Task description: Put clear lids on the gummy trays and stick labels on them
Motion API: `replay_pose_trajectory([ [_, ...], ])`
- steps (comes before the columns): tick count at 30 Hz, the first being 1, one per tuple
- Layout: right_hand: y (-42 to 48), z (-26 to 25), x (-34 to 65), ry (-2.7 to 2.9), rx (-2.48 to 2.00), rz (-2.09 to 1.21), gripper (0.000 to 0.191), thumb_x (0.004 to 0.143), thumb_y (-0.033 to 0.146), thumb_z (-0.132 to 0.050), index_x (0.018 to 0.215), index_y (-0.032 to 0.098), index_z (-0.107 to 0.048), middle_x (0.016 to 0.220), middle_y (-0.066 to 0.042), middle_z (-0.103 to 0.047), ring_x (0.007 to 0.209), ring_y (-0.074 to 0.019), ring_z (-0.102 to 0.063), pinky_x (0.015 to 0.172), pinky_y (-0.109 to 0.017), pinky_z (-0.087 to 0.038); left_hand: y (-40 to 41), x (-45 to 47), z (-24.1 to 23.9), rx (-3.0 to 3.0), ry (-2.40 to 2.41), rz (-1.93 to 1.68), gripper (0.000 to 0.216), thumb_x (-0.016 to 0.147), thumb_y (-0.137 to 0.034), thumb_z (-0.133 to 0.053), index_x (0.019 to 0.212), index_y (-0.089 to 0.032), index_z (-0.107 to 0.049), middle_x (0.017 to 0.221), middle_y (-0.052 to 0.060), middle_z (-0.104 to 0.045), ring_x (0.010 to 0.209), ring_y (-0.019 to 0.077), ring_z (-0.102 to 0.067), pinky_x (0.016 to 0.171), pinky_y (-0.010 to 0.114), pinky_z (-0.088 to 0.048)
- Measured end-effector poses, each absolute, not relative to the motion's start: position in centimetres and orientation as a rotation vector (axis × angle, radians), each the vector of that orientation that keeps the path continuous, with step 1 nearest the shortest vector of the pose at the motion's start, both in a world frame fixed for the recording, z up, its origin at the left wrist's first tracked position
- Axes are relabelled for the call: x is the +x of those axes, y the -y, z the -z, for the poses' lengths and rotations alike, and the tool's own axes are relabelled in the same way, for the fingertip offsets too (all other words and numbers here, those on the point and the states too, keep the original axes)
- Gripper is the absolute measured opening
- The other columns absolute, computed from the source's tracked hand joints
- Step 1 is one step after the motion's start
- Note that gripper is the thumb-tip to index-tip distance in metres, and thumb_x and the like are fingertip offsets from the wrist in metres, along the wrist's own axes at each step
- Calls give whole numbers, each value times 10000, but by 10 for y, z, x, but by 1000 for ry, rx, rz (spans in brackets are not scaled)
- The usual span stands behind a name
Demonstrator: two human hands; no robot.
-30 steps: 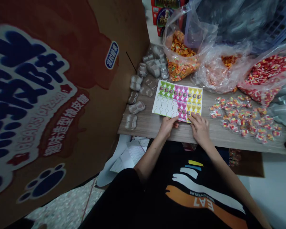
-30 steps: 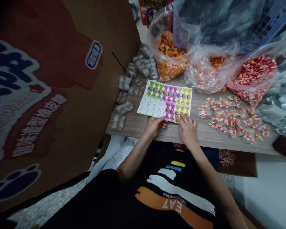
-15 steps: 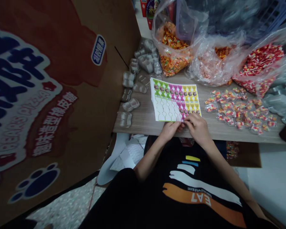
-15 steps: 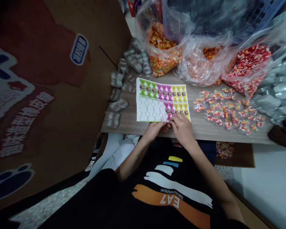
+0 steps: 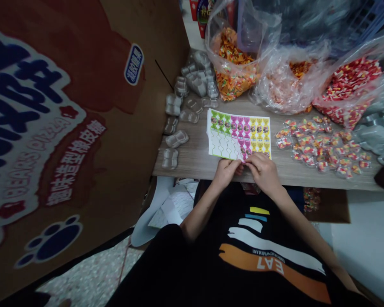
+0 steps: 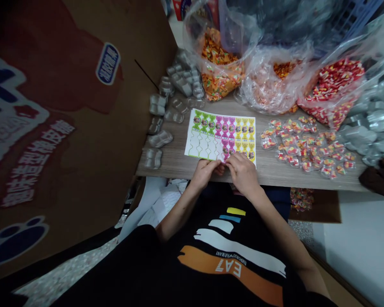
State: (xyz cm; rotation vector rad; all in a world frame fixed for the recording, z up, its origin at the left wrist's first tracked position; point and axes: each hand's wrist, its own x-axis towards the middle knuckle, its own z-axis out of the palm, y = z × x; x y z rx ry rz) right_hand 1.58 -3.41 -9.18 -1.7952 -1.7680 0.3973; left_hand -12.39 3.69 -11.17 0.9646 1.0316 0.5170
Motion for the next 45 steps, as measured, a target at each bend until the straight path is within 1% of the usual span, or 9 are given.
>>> replay_pose_trajectory([
  [4,35,88,18,1773,-1854,-477,190,977,199,-526,852,209,-668,879,-70,-682,877,-237,-625,782,-352,-467,-32,-127,113,1180,-1051,-490,304,816,-318,-585,571,-146,-637,551,24,-617,531,137,-564,552,244,-457],
  [7,35,85,20,1794,-1888,-538,186,962,172,-548,820,203,-665,872,-65,-691,858,-227,-632,775,-341,-458,-29,-130,110,1470,-1029,-501,372,860,-350,-543,543,-160,-580,522,1,-538,542,128,-503,526,237,-375],
  [12,33,84,26,1851,-1899,-591,199,940,125,-551,808,204,-676,867,-54,-705,847,-215,-630,756,-328,-434,-28,-131,107,1718,-975,-530,404,882,-320,-476,504,-180,-452,505,-19,-420,525,103,-390,511,249,-267],
  [18,32,84,30,1867,-1870,-608,199,938,120,-536,827,203,-678,878,-49,-707,847,-205,-630,751,-319,-426,-23,-129,110,1678,-1005,-505,394,899,-352,-454,552,-175,-512,531,-9,-466,538,112,-414,514,248,-276],
  [23,30,81,32,1909,-1871,-592,205,937,111,-517,800,194,-645,860,-51,-688,845,-204,-625,750,-315,-421,-22,-127,108,1709,-993,-571,373,889,-323,-454,542,-188,-453,515,-25,-408,521,104,-377,532,263,-267],
  [30,24,71,33,2160,-1894,-457,167,936,127,-504,833,169,-629,865,-69,-653,807,-199,-586,697,-305,-378,-24,-126,106,1730,-1022,-561,396,887,-320,-465,516,-192,-415,497,-28,-396,511,100,-365,522,265,-257],
  [37,-3,49,40,2579,-1747,-367,163,953,156,-490,979,130,-648,999,-116,-675,791,-191,-569,626,-308,-298,-29,-133,111,1514,-1112,-544,397,883,-385,-545,563,-162,-618,515,-1,-558,531,129,-521,530,245,-380],
  [41,-19,49,46,2516,-1702,-577,166,970,186,-494,946,154,-656,952,-86,-673,785,-179,-564,654,-295,-321,-31,-135,116,1284,-1128,-587,345,848,-403,-593,657,-143,-716,590,35,-669,566,148,-598,568,252,-470],
  [45,-24,57,54,2260,-1668,-835,200,984,189,-483,899,184,-664,906,-56,-662,833,-175,-582,750,-291,-393,-33,-134,118,981,-1086,-628,347,781,-449,-660,705,-121,-742,704,89,-741,581,147,-632,571,261,-522],
])
